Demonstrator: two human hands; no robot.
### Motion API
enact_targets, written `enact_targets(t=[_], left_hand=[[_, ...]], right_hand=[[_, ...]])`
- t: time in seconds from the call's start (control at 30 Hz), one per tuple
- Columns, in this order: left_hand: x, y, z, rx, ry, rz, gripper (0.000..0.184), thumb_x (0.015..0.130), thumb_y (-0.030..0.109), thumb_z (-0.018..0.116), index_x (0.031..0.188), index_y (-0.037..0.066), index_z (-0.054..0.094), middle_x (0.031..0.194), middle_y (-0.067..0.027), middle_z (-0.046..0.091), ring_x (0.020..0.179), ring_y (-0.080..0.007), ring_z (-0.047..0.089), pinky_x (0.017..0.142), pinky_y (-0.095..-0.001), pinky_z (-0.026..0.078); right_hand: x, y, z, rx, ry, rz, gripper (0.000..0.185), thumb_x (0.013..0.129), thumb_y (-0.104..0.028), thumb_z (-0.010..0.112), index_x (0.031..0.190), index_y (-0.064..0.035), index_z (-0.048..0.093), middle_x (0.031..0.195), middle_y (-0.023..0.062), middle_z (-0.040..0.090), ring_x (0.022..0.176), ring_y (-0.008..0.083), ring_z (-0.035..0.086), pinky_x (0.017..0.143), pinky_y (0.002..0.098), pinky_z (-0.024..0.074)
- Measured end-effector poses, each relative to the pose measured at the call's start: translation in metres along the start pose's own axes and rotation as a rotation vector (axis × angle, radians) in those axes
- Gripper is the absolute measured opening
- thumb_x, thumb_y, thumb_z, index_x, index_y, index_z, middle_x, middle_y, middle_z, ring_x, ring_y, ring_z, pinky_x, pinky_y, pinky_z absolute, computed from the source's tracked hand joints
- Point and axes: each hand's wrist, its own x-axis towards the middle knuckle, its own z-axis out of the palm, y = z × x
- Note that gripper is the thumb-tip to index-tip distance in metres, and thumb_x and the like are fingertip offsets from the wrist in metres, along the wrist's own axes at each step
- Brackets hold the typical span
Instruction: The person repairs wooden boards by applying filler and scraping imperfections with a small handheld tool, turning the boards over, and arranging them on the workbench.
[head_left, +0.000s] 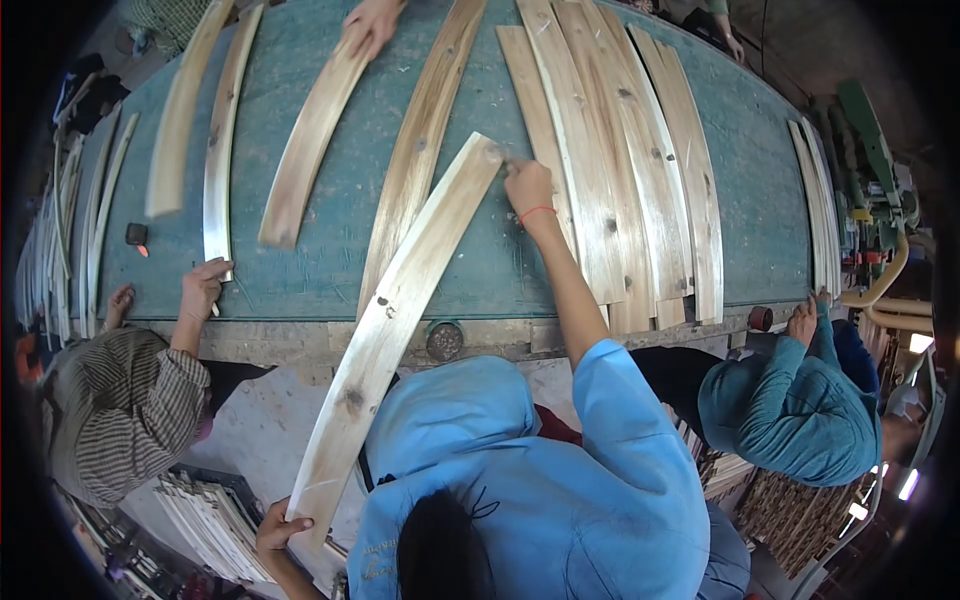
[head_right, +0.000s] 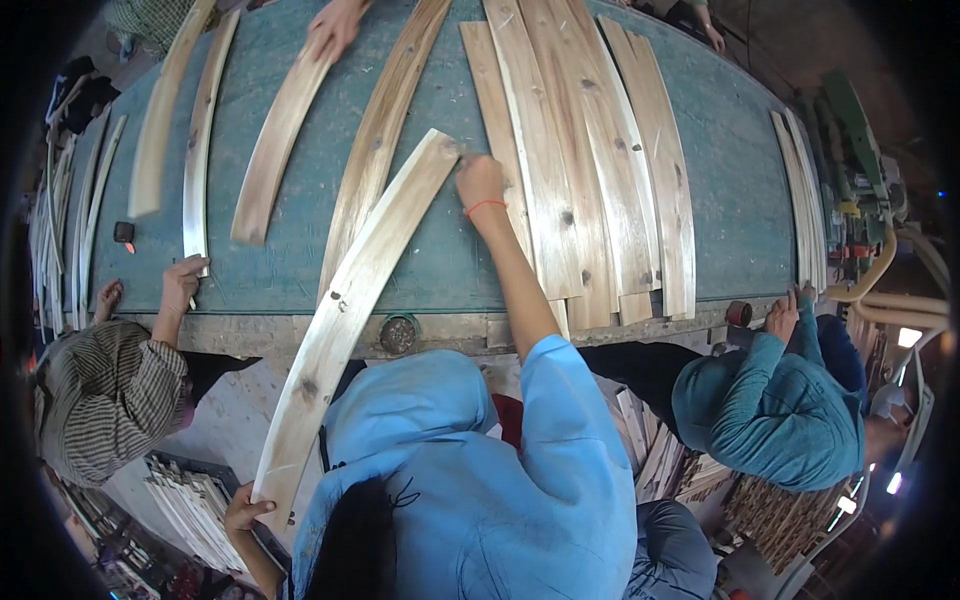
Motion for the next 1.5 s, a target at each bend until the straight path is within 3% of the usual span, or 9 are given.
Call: enact_targets(t=[0.13,0.2,0.3,0.53,0.67,0.9,1.27,1.4,1.5], left_hand=[[0.014,0.008,0.014,0.301,0.193,0.1,0.04,0.075,0.02,0.074,0.103,-0.005,0.061,0.086,-0.0097,0.066,0.081,-0.0151,0.062,0.072,-0.0293,0.048],[0.023,0.003,0.023,0.469,0.279,0.112,0.036,0.078,0.025,0.072,0.097,-0.004,0.062,0.078,-0.0111,0.066,0.075,-0.0149,0.062,0.066,-0.0307,0.048],[0.053,-0.004,0.059,0.972,0.734,0.284,0.045,0.087,0.04,0.059,0.076,-0.003,0.056,0.05,-0.0162,0.046,0.045,-0.0202,0.045,0.047,-0.038,0.037],[0.092,-0.054,0.072,0.497,0.861,0.584,0.058,0.098,0.044,0.042,0.056,0.003,0.036,0.048,-0.003,0.033,0.049,-0.0117,0.03,0.045,-0.0364,0.024],[0.104,-0.026,0.087,0.397,0.824,0.579,0.057,0.1,0.041,0.039,0.058,0.003,0.036,0.052,-0.001,0.033,0.053,-0.0111,0.029,0.047,-0.0347,0.023],[0.148,0.053,0.089,0.314,0.877,0.618,0.061,0.1,0.043,0.036,0.06,-0.002,0.041,0.053,-0.0035,0.036,0.053,-0.0137,0.032,0.049,-0.0369,0.027],[0.195,0.101,0.089,0.275,1.023,0.628,0.069,0.098,0.051,0.033,0.071,-0.008,0.057,0.057,-0.015,0.051,0.057,-0.0218,0.045,0.06,-0.04,0.037],[0.209,0.149,0.094,0.996,1.101,0.509,0.051,0.092,0.043,0.052,0.1,-0.006,0.062,0.093,-0.0254,0.057,0.085,-0.0348,0.055,0.077,-0.0456,0.043],[0.208,0.176,0.133,1.189,1.207,0.913,0.046,0.085,0.03,0.064,0.115,-0.004,0.055,0.117,-0.0283,0.046,0.109,-0.0402,0.044,0.091,-0.0479,0.038]], right_hand=[[-0.021,-0.024,-0.026,0.162,-0.042,-0.059,0.019,0.082,-0.014,0.059,0.093,-0.0044,0.072,0.073,0.0203,0.066,0.067,0.0334,0.066,0.066,0.0407,0.0521],[-0.041,-0.056,-0.065,0.639,-0.468,0.299,0.024,0.083,-0.023,0.064,0.095,-0.0022,0.07,0.058,0.0137,0.059,0.053,0.022,0.059,0.055,0.0355,0.0484],[-0.073,-0.046,-0.086,0.705,-0.277,0.324,0.03,0.083,-0.028,0.068,0.09,0.0007,0.069,0.054,0.0089,0.05,0.049,0.0132,0.049,0.048,0.0316,0.0421],[-0.154,0.001,-0.109,-0.113,0.256,0.327,0.016,0.083,-0.015,0.063,0.079,0.0006,0.063,0.067,0.0182,0.058,0.056,0.0356,0.059,0.053,0.0456,0.044],[-0.163,0.022,-0.123,-0.343,0.345,0.359,0.018,0.081,-0.011,0.06,0.095,-0.0007,0.062,0.092,0.0219,0.059,0.074,0.0408,0.062,0.064,0.048,0.049],[-0.148,-0.008,-0.105,-0.448,0.198,0.562,0.082,0.075,-0.039,0.072,0.135,0.0048,0.036,0.134,0.0323,0.04,0.093,0.0432,0.062,0.086,0.0475,0.0493],[-0.14,-0.002,-0.108,-0.547,0.088,0.514,0.075,0.073,-0.034,0.072,0.128,0.0057,0.041,0.113,0.027,0.052,0.074,0.036,0.066,0.07,0.0452,0.0539],[-0.138,-0.008,-0.117,-0.567,0.058,0.532,0.072,0.071,-0.036,0.072,0.126,0.0028,0.045,0.102,0.0223,0.058,0.077,0.0369,0.066,0.069,0.0455,0.0538],[-0.143,-0.015,-0.13,-0.572,0.074,0.535,0.071,0.07,-0.036,0.072,0.125,0.0006,0.047,0.097,0.0205,0.06,0.079,0.0373,0.066,0.068,0.0456,0.054]])
